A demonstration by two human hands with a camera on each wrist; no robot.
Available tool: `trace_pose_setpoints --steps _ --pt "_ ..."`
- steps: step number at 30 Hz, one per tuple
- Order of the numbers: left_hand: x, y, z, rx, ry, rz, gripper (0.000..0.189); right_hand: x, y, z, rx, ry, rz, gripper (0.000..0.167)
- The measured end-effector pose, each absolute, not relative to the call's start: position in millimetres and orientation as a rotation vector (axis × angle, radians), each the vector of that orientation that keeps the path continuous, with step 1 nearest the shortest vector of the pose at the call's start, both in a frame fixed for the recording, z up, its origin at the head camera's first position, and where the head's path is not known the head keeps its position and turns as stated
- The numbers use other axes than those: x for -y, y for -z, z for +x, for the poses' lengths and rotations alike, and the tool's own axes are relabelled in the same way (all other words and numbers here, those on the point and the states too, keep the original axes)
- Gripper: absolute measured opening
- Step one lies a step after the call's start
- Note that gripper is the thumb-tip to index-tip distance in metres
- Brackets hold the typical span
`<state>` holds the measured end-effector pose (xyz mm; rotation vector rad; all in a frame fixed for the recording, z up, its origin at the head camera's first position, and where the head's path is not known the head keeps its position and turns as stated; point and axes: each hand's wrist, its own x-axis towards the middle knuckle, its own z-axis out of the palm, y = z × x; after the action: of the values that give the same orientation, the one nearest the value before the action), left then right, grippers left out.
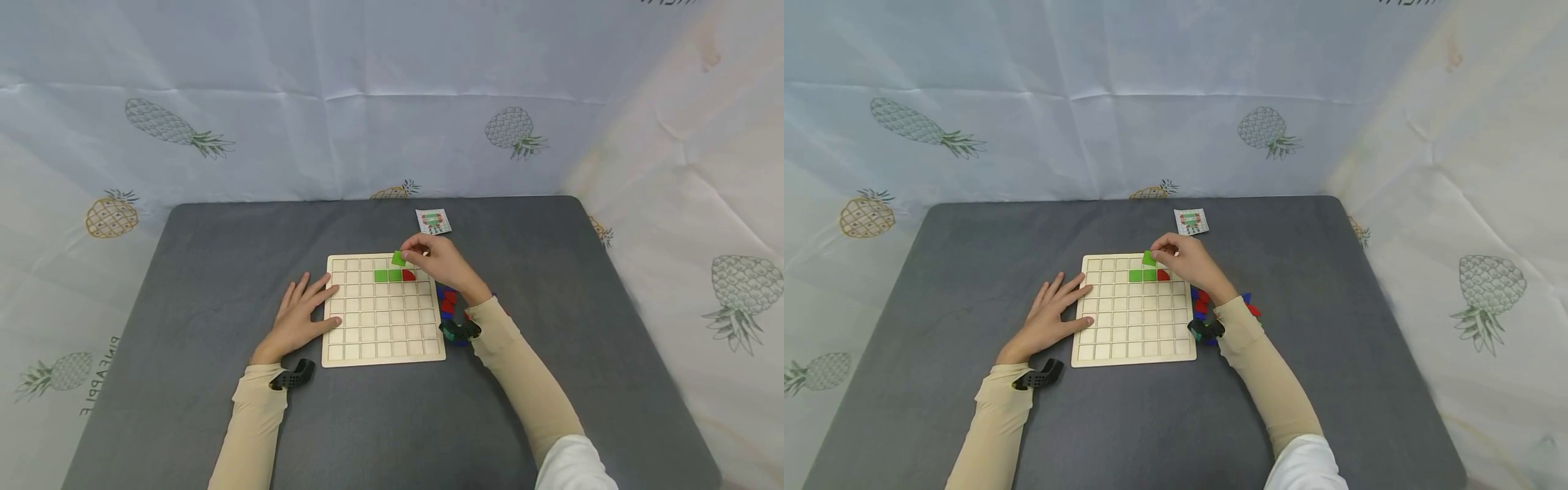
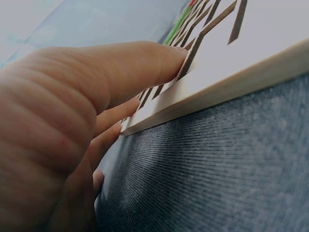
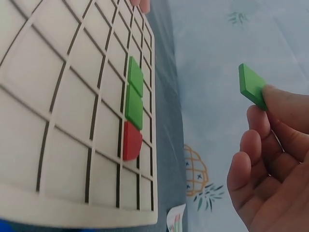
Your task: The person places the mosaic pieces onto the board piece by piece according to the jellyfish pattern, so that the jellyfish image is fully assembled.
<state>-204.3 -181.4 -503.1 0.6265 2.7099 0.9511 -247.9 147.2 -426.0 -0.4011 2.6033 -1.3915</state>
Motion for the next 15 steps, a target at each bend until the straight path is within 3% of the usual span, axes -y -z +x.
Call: trace_pose_setpoints --steps 15 --pt "180.8 501.6 -204.1 -2.701 -0.988 0.611 0.070 -122.8 424.5 -270.0 -2.503 1.452 -0.398 0.018"
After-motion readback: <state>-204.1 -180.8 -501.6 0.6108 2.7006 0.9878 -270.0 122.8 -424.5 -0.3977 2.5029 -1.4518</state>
